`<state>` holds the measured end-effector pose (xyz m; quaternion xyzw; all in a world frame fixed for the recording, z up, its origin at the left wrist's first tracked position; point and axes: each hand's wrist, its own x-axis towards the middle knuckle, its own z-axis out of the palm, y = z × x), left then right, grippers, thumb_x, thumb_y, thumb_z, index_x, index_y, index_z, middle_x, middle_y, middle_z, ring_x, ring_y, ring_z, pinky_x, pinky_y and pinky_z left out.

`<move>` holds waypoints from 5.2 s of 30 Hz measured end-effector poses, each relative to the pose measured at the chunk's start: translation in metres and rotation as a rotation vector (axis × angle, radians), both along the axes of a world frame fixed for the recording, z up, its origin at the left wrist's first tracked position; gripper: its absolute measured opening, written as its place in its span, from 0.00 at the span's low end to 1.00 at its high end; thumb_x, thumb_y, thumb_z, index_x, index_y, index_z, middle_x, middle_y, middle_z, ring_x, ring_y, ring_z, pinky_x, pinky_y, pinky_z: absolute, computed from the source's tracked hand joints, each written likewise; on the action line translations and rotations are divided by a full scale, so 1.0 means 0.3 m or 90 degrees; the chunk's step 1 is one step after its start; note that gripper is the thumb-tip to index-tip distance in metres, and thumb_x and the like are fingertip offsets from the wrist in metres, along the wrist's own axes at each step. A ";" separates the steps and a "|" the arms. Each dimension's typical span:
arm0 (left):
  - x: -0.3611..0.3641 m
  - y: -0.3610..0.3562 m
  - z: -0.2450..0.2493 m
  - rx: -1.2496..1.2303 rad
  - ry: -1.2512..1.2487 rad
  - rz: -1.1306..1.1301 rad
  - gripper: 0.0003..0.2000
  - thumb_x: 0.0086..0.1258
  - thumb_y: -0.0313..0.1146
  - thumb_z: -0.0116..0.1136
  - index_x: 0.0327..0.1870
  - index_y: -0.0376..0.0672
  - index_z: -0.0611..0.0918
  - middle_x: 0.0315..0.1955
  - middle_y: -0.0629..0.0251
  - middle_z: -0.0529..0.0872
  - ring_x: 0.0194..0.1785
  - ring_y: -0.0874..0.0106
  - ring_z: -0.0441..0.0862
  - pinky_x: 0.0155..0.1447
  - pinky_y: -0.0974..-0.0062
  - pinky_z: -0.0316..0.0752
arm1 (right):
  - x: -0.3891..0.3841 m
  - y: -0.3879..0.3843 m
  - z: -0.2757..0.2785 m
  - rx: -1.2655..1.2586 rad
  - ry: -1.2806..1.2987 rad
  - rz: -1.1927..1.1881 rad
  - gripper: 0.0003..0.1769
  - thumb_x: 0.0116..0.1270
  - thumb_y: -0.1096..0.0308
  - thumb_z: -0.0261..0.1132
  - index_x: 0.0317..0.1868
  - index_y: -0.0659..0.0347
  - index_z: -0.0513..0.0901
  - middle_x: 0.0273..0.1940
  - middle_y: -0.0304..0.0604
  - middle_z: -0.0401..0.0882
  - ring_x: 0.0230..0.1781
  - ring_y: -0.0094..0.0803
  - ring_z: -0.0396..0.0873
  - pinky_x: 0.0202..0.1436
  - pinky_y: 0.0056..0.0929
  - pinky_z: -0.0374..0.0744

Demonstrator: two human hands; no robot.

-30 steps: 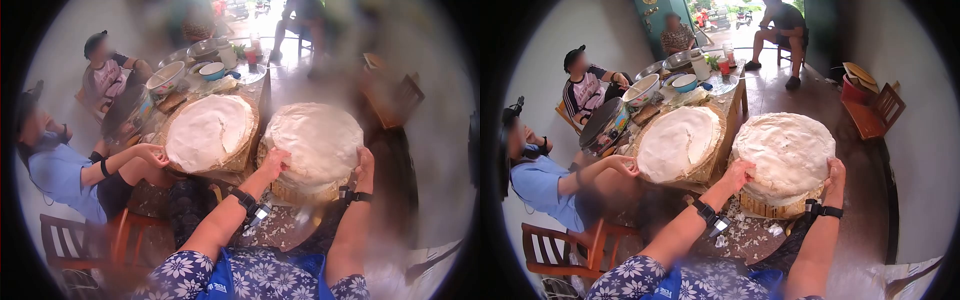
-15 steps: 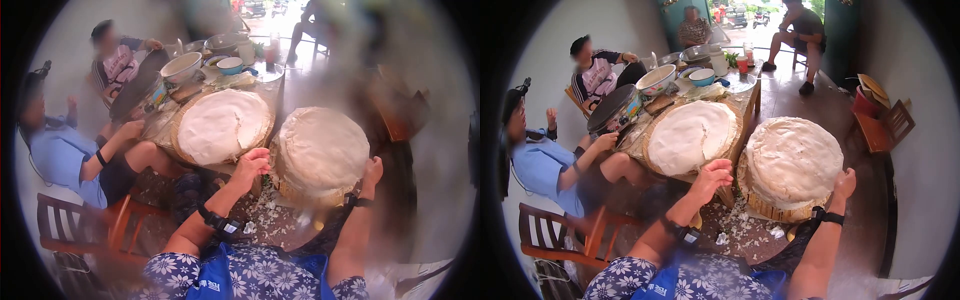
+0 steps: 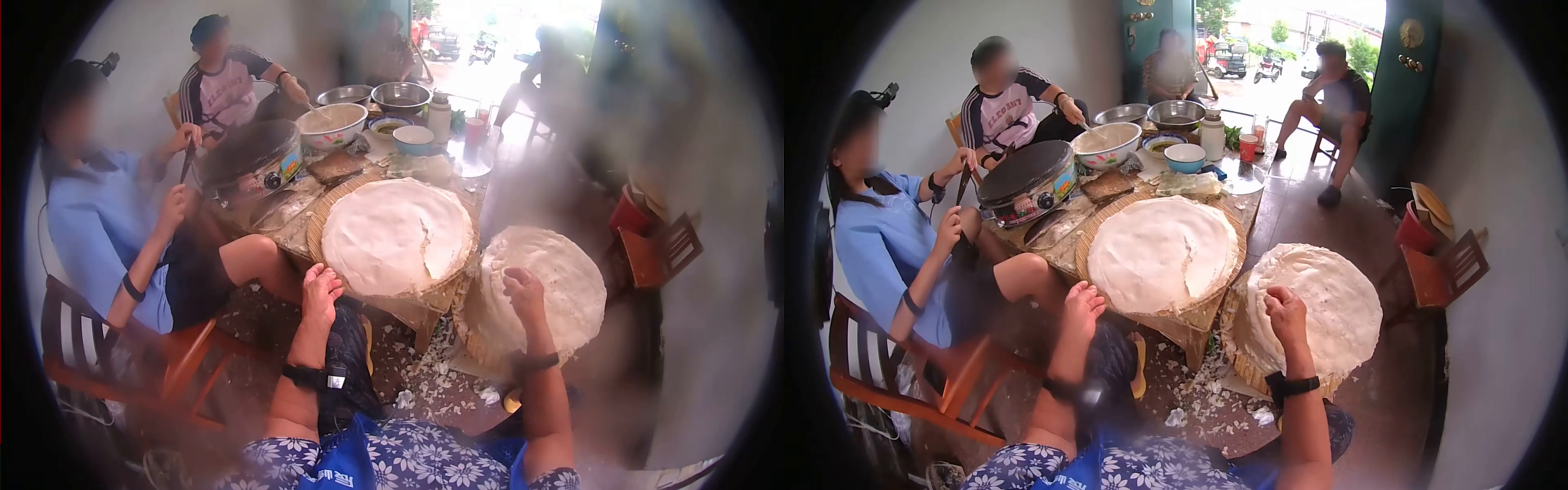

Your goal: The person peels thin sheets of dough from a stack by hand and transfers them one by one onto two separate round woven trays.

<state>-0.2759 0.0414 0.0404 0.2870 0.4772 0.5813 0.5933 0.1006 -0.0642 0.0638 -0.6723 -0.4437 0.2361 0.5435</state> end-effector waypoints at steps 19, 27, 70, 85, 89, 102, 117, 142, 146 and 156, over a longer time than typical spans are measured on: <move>-0.087 0.073 -0.031 0.012 -0.088 -0.053 0.24 0.64 0.26 0.52 0.62 0.38 0.63 0.43 0.65 0.77 0.32 0.73 0.79 0.34 0.76 0.74 | -0.169 0.349 0.018 -0.116 0.011 0.032 0.10 0.57 0.68 0.62 0.33 0.67 0.81 0.20 0.40 0.78 0.17 0.26 0.77 0.22 0.25 0.76; -0.099 0.100 -0.015 0.011 -0.136 -0.075 0.19 0.63 0.26 0.53 0.56 0.39 0.68 0.41 0.66 0.78 0.31 0.75 0.79 0.33 0.78 0.74 | -0.152 0.395 -0.002 -0.131 -0.030 0.070 0.08 0.54 0.69 0.65 0.30 0.66 0.81 0.20 0.40 0.79 0.17 0.24 0.76 0.23 0.23 0.75; 0.005 0.220 -0.012 -0.028 -0.036 -0.118 0.13 0.61 0.25 0.49 0.48 0.39 0.69 0.34 0.60 0.80 0.31 0.69 0.81 0.34 0.69 0.81 | -0.121 0.460 -0.021 -0.111 -0.028 0.020 0.09 0.54 0.67 0.64 0.28 0.66 0.81 0.16 0.38 0.76 0.15 0.24 0.73 0.21 0.24 0.72; -0.001 0.216 -0.053 0.054 0.154 0.026 0.28 0.54 0.20 0.56 0.60 0.36 0.64 0.47 0.58 0.74 0.43 0.67 0.77 0.45 0.69 0.77 | 0.287 -0.038 0.053 0.001 0.132 -0.181 0.07 0.60 0.67 0.60 0.38 0.59 0.80 0.27 0.33 0.77 0.20 0.21 0.74 0.17 0.18 0.68; 0.099 0.146 0.040 0.263 0.649 0.117 0.23 0.54 0.23 0.58 0.54 0.35 0.72 0.53 0.51 0.75 0.59 0.57 0.71 0.63 0.68 0.65 | 0.361 -0.150 0.019 0.028 0.187 -0.220 0.07 0.61 0.68 0.60 0.39 0.60 0.79 0.26 0.33 0.76 0.19 0.20 0.73 0.17 0.17 0.67; 0.670 0.029 0.043 0.557 1.084 -0.316 0.28 0.63 0.47 0.55 0.64 0.47 0.69 0.64 0.56 0.67 0.69 0.58 0.60 0.68 0.56 0.54 | 0.517 -0.331 0.002 0.083 0.166 -0.318 0.07 0.61 0.67 0.59 0.37 0.58 0.80 0.26 0.31 0.76 0.23 0.18 0.74 0.24 0.18 0.71; 0.840 -0.196 0.050 0.745 0.760 -0.343 0.23 0.58 0.27 0.59 0.57 0.41 0.73 0.52 0.53 0.76 0.57 0.56 0.73 0.59 0.67 0.69 | 0.706 -0.491 -0.150 -0.234 -0.058 -0.503 0.13 0.55 0.60 0.58 0.33 0.56 0.85 0.35 0.48 0.84 0.41 0.44 0.81 0.46 0.37 0.77; 0.879 -0.280 -0.160 -0.207 -0.178 -0.505 0.10 0.65 0.36 0.61 0.39 0.43 0.76 0.32 0.63 0.79 0.38 0.64 0.80 0.42 0.66 0.78 | 0.603 -0.400 -0.063 0.124 0.575 -0.174 0.18 0.62 0.73 0.57 0.54 0.61 0.72 0.45 0.44 0.79 0.42 0.35 0.79 0.44 0.40 0.80; 0.939 -0.246 -0.121 -0.202 -0.199 -0.487 0.10 0.65 0.36 0.60 0.43 0.46 0.75 0.33 0.66 0.80 0.34 0.70 0.79 0.39 0.70 0.77 | 0.592 -0.409 -0.074 0.170 0.527 -0.146 0.19 0.61 0.74 0.56 0.54 0.62 0.73 0.45 0.45 0.79 0.42 0.37 0.80 0.46 0.40 0.79; 1.059 -0.227 0.024 0.064 -0.010 -0.538 0.22 0.59 0.30 0.59 0.56 0.47 0.72 0.38 0.70 0.81 0.36 0.78 0.78 0.37 0.76 0.75 | 0.677 -0.418 -0.195 0.156 0.544 -0.241 0.13 0.62 0.74 0.57 0.47 0.64 0.74 0.42 0.46 0.79 0.40 0.37 0.80 0.46 0.37 0.80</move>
